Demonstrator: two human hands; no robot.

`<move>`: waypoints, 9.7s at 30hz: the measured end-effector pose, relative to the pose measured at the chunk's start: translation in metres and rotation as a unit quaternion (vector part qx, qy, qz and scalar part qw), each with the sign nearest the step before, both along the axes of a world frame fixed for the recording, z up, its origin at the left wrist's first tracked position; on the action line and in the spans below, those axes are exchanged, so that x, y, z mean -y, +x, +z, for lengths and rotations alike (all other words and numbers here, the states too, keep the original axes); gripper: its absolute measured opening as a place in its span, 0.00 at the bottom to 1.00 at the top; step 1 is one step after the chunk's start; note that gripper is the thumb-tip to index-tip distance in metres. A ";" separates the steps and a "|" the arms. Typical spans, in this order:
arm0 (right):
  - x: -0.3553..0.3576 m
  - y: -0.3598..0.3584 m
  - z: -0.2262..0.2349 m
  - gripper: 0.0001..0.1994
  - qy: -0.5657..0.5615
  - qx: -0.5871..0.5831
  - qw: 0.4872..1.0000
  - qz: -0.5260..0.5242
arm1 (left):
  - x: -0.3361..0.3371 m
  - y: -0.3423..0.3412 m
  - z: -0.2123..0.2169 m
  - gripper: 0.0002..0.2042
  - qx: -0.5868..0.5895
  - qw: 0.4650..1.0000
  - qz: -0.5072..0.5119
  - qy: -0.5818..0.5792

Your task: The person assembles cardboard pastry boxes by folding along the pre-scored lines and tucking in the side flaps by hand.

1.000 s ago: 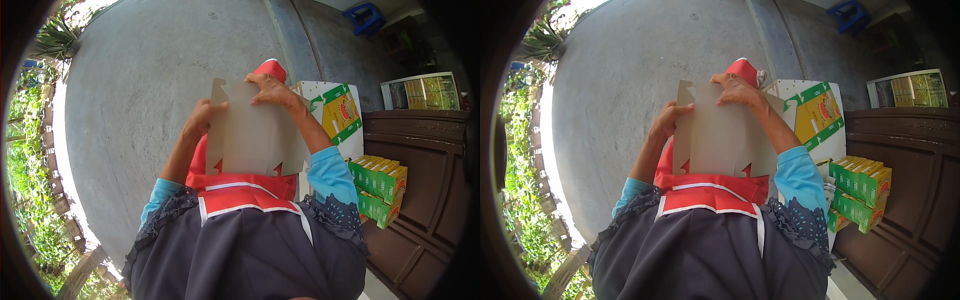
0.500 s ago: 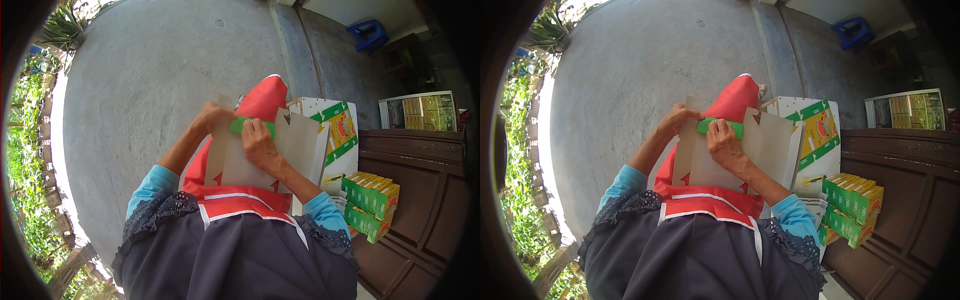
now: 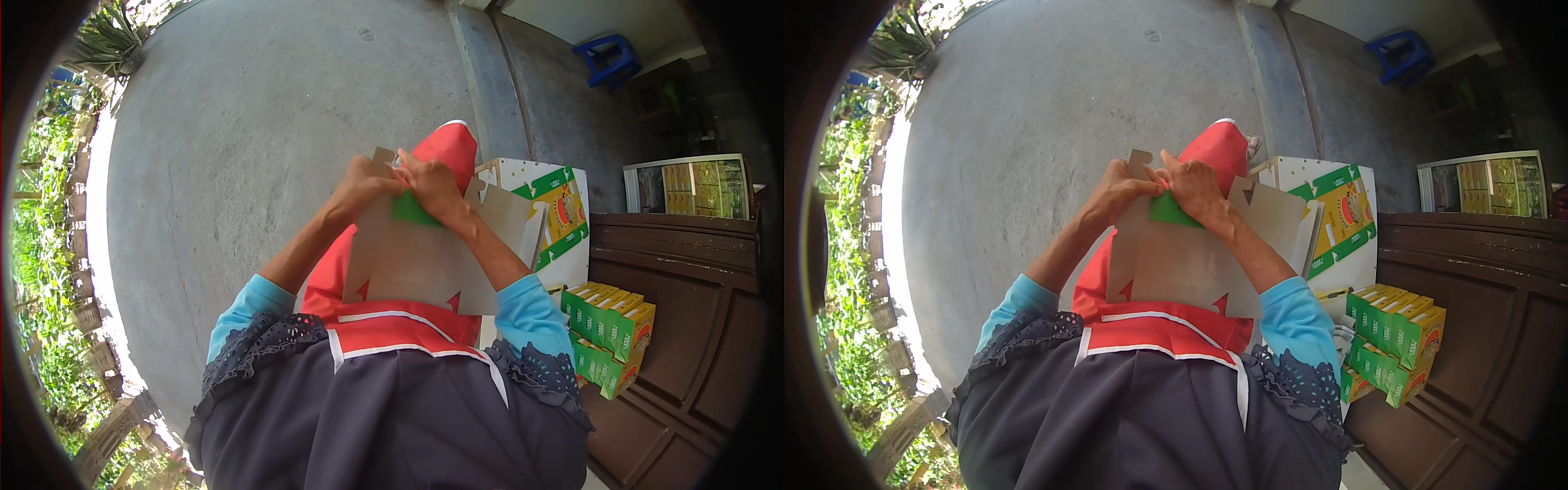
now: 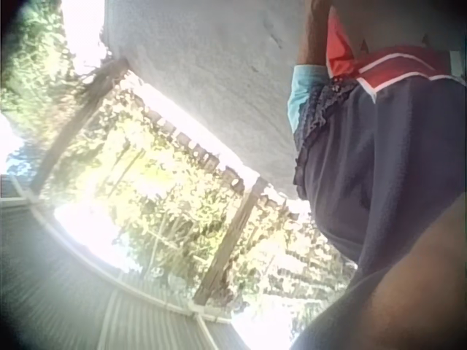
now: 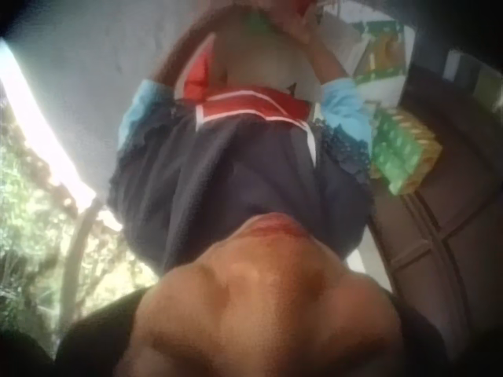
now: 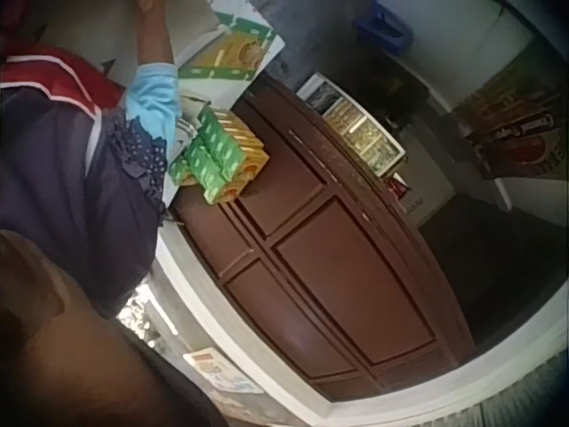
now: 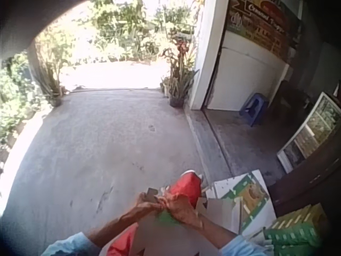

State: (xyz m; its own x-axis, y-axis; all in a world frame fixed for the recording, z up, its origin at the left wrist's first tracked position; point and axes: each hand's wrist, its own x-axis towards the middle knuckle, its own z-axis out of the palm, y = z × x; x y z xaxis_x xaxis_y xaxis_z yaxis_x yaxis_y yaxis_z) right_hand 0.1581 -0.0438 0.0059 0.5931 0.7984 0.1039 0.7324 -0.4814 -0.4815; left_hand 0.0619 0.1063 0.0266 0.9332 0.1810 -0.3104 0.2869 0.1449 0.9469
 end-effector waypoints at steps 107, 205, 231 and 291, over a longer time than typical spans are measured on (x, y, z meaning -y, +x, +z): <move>0.048 0.077 0.023 0.09 -0.180 -0.087 0.953 0.229 | 0.053 0.027 0.015 0.19 0.120 0.918 -0.148 0.349; 0.162 0.006 0.025 0.04 0.338 -0.443 0.819 -0.137 | 0.091 0.113 -0.013 0.19 -0.069 0.912 -0.403 -0.024; 0.148 -0.011 -0.024 0.21 0.468 -0.634 0.575 -0.222 | 0.081 0.101 -0.003 0.07 0.312 0.855 -0.363 0.201; 0.083 -0.072 0.015 0.14 -0.070 0.065 0.995 0.031 | 0.001 -0.120 -0.027 0.08 -0.163 0.961 0.119 -0.190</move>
